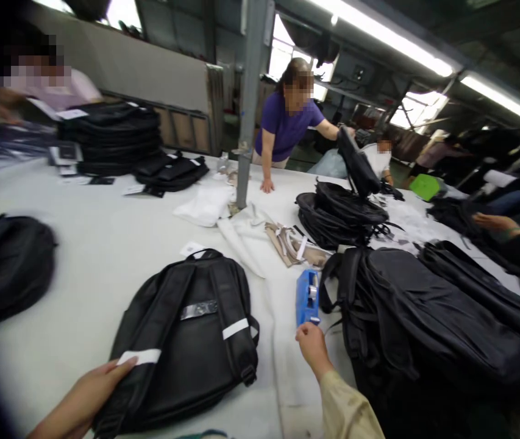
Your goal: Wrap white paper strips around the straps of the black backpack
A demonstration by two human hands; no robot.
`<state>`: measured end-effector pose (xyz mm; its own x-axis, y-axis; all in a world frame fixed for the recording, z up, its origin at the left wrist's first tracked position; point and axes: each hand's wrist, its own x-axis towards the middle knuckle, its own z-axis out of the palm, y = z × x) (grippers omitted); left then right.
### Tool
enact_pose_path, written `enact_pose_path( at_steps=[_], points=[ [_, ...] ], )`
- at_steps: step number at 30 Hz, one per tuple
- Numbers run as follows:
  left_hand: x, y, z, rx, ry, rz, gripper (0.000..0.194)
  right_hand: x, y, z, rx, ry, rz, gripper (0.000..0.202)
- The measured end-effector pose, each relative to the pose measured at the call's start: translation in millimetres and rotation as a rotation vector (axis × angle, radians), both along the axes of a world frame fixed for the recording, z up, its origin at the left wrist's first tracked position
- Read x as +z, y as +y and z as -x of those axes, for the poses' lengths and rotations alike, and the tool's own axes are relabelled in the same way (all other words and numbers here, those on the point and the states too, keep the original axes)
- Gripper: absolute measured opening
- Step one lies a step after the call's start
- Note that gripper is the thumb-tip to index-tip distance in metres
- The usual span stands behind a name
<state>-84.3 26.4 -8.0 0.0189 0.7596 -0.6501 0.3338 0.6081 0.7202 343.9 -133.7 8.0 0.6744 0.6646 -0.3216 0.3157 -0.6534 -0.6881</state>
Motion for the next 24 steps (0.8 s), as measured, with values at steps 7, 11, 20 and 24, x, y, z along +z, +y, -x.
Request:
enact_pose_path(
  at_steps=[7, 11, 20, 24],
  points=[
    [1.8, -12.2, -0.7, -0.045, 0.001, -0.090, 0.037, 26.4, 100.9, 195.5, 0.666, 0.512, -0.137, 0.014],
    [0.6, -16.0, 0.1, -0.072, 0.030, -0.167, 0.041, 24.0, 139.7, 260.0, 0.765, 0.347, 0.068, 0.017],
    [-8.0, -18.5, 3.7, -0.042, 0.025, -0.184, 0.042, 10.1, 160.2, 268.3, 0.782, 0.188, 0.269, 0.011],
    [-6.0, -19.1, 1.8, -0.042, -0.002, -0.176, 0.045, 8.2, 166.7, 270.7, 0.777, 0.193, 0.313, 0.017]
  ],
)
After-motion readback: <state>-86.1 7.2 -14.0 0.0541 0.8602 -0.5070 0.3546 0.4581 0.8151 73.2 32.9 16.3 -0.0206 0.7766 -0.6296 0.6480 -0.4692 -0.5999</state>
